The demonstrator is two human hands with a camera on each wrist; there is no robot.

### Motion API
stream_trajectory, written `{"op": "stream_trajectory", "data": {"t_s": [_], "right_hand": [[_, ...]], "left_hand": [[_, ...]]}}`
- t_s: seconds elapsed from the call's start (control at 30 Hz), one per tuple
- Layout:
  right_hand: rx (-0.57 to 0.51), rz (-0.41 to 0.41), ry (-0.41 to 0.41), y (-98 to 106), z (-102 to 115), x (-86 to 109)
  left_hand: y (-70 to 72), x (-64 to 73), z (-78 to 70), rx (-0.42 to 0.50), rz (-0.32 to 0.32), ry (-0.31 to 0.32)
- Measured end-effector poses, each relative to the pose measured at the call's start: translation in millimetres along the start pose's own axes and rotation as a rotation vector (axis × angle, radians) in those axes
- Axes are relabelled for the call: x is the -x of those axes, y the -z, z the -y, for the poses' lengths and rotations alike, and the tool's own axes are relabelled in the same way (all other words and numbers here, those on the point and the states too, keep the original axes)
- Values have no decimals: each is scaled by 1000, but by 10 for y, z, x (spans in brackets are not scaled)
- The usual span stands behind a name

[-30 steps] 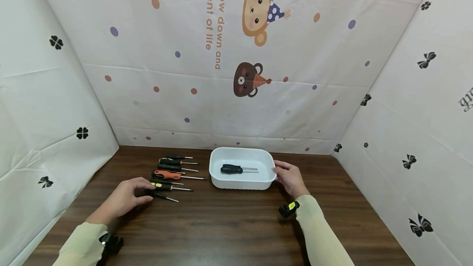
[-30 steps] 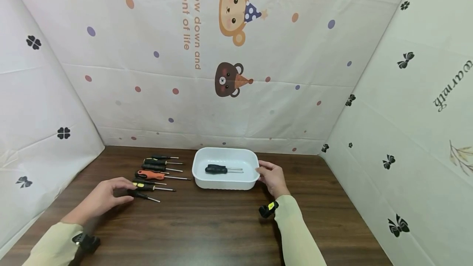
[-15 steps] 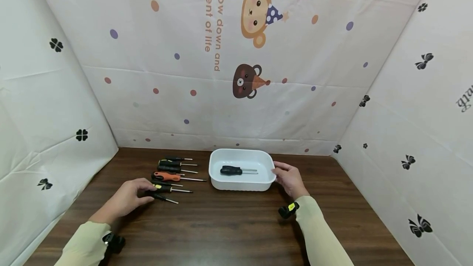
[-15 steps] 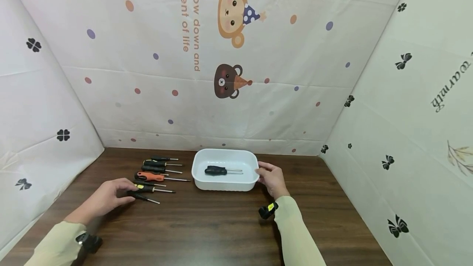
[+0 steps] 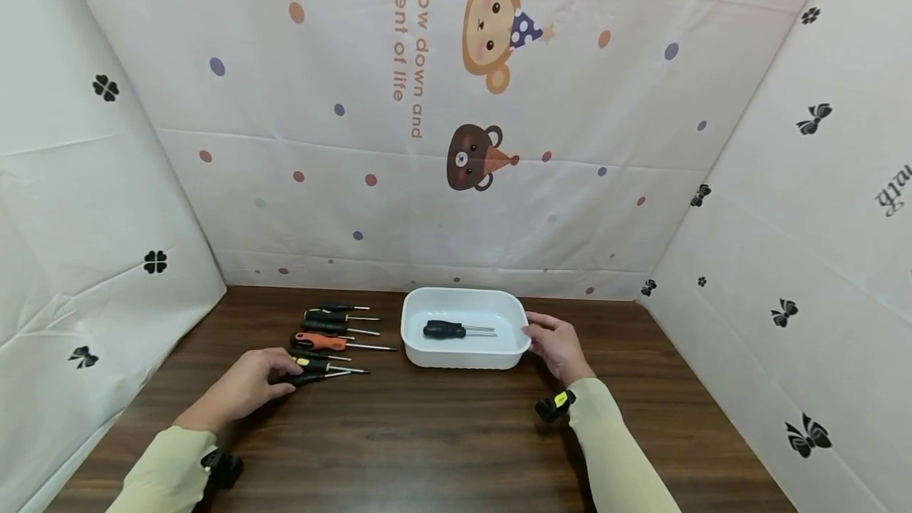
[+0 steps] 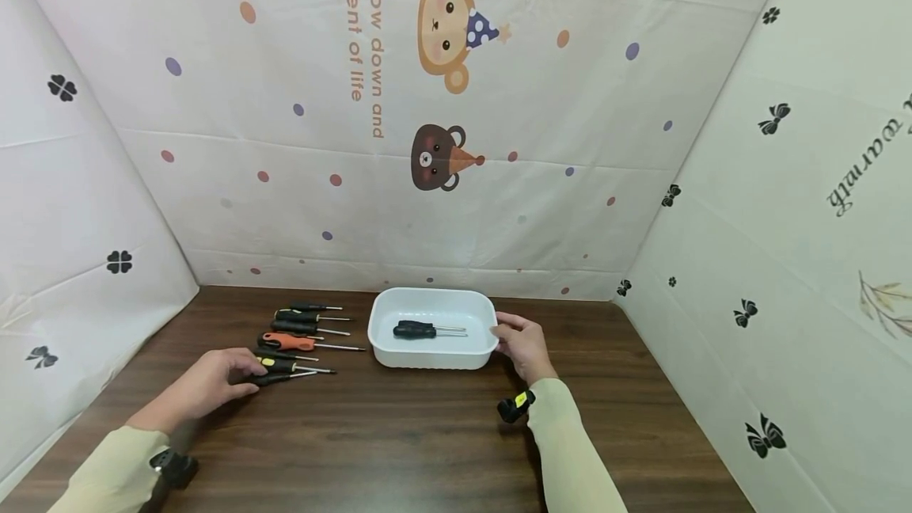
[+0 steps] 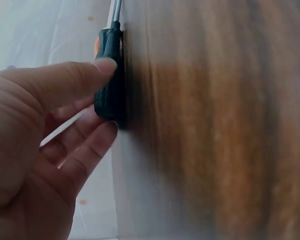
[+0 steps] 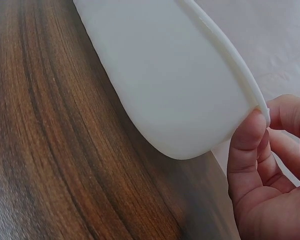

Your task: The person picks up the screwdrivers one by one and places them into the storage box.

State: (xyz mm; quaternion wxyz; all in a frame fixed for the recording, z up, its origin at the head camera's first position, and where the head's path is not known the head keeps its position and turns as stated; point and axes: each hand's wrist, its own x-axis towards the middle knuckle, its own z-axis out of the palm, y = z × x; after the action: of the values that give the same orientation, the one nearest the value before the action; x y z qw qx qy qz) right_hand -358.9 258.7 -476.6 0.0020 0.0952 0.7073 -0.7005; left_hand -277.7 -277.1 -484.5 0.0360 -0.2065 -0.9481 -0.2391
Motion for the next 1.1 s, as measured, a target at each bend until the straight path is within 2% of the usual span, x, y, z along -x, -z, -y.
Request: {"op": "stream_trajectory", "data": {"t_s": [0.27, 0.43, 0.8, 0.93, 1.1], "right_hand": [[13, 2, -6, -1, 7, 5], [14, -2, 2, 4, -4, -1], [33, 2, -11, 11, -9, -8], [25, 5, -20, 7, -2, 1], [9, 8, -14, 10, -2, 9]], "left_hand": [[-11, -19, -51, -75, 11, -27], [-9, -22, -72, -54, 10, -28], [-23, -8, -78, 23, 23, 32], [-21, -4, -80, 32, 15, 24], [-21, -23, -111, 40, -28, -6]]}}
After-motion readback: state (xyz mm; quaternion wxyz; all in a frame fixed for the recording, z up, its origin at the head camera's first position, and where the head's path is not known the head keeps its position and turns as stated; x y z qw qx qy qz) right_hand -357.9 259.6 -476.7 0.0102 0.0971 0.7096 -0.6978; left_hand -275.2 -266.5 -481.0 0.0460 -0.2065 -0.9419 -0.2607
